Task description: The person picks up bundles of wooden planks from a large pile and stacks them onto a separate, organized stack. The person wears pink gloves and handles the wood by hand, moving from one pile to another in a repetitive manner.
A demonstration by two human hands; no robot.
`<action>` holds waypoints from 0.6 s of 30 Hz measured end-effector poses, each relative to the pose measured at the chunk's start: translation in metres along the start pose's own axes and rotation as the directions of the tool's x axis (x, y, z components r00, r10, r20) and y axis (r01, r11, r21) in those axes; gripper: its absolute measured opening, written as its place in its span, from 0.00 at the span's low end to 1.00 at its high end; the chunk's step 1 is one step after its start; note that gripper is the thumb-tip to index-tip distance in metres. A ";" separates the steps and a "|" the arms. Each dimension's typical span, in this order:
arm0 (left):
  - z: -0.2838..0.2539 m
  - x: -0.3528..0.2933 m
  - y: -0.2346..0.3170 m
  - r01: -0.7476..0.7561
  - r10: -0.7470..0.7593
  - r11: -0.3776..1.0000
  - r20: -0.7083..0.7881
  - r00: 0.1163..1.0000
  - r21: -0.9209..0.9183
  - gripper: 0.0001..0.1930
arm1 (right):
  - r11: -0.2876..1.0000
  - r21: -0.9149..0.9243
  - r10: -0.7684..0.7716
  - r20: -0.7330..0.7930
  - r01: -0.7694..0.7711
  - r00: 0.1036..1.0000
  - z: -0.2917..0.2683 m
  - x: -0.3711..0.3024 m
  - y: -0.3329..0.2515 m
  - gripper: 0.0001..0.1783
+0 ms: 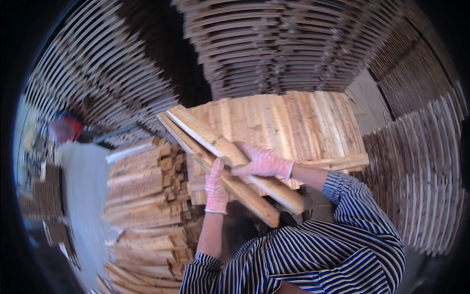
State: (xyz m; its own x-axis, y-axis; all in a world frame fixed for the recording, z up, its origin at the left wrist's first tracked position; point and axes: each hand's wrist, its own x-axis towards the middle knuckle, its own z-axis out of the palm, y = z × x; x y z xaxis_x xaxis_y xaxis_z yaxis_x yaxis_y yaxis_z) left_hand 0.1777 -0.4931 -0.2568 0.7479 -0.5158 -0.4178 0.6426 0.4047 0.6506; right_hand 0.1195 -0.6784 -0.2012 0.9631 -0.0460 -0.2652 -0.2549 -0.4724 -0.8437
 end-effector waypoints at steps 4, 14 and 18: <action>0.009 0.050 0.002 -0.049 0.033 0.839 0.040 0.999 0.542 0.36 | 0.943 -0.281 0.185 -0.002 -0.178 0.983 -0.123 -0.055 0.078 0.51; 0.055 0.232 0.007 -0.357 -0.067 -0.586 0.395 0.916 0.727 0.49 | 0.451 -0.709 0.388 -0.391 -0.542 0.835 -0.305 -0.065 0.290 0.47; 0.059 0.291 -0.001 -0.300 -0.104 -0.706 0.325 0.940 0.641 0.47 | 0.481 -0.699 0.334 -0.412 -0.529 0.848 -0.314 -0.014 0.333 0.44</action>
State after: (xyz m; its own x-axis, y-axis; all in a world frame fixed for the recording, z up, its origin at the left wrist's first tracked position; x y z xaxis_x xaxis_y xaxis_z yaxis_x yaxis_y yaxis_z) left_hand 0.3847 -0.6883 -0.3420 0.5819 -0.7724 -0.2544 -0.7849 -0.6153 0.0728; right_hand 0.0481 -1.1113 -0.3323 0.7674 -0.5588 -0.3144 -0.5713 -0.8185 0.0605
